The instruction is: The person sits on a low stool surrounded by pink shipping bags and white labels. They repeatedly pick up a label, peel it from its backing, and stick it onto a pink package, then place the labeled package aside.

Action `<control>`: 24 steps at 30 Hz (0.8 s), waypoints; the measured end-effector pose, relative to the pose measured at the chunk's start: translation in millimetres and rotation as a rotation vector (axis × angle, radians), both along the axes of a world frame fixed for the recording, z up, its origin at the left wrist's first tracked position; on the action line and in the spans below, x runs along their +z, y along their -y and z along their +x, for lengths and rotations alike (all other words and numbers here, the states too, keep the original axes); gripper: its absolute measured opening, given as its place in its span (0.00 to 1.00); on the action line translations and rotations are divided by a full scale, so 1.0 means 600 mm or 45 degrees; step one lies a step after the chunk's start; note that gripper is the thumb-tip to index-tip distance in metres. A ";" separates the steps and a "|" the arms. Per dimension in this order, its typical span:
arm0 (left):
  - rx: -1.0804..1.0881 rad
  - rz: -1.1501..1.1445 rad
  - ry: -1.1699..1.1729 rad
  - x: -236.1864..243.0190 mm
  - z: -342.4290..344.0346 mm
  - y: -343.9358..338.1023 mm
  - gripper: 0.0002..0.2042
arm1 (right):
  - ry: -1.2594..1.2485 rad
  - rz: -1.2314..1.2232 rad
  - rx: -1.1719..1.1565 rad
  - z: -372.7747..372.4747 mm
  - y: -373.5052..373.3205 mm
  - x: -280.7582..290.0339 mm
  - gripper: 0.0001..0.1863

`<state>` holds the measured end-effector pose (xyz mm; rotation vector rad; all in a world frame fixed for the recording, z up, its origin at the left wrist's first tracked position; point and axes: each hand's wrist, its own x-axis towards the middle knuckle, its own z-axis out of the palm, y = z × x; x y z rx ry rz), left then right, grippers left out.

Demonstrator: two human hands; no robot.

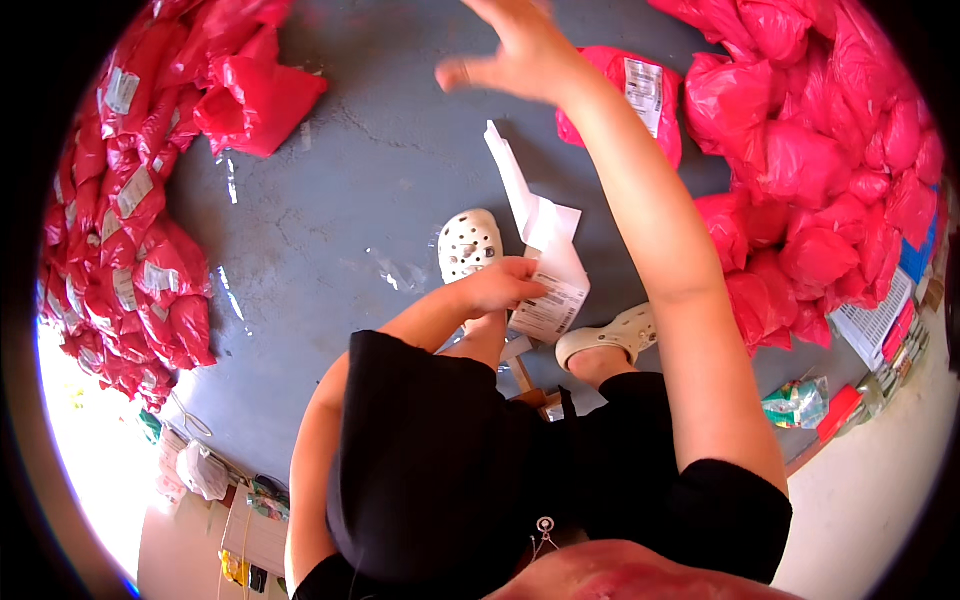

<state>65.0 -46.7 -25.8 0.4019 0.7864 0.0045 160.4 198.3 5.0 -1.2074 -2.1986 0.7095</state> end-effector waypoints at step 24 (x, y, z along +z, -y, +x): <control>0.076 -0.192 0.088 -0.007 0.071 -0.008 0.13 | 0.795 -0.694 -1.701 0.563 0.381 -0.060 0.54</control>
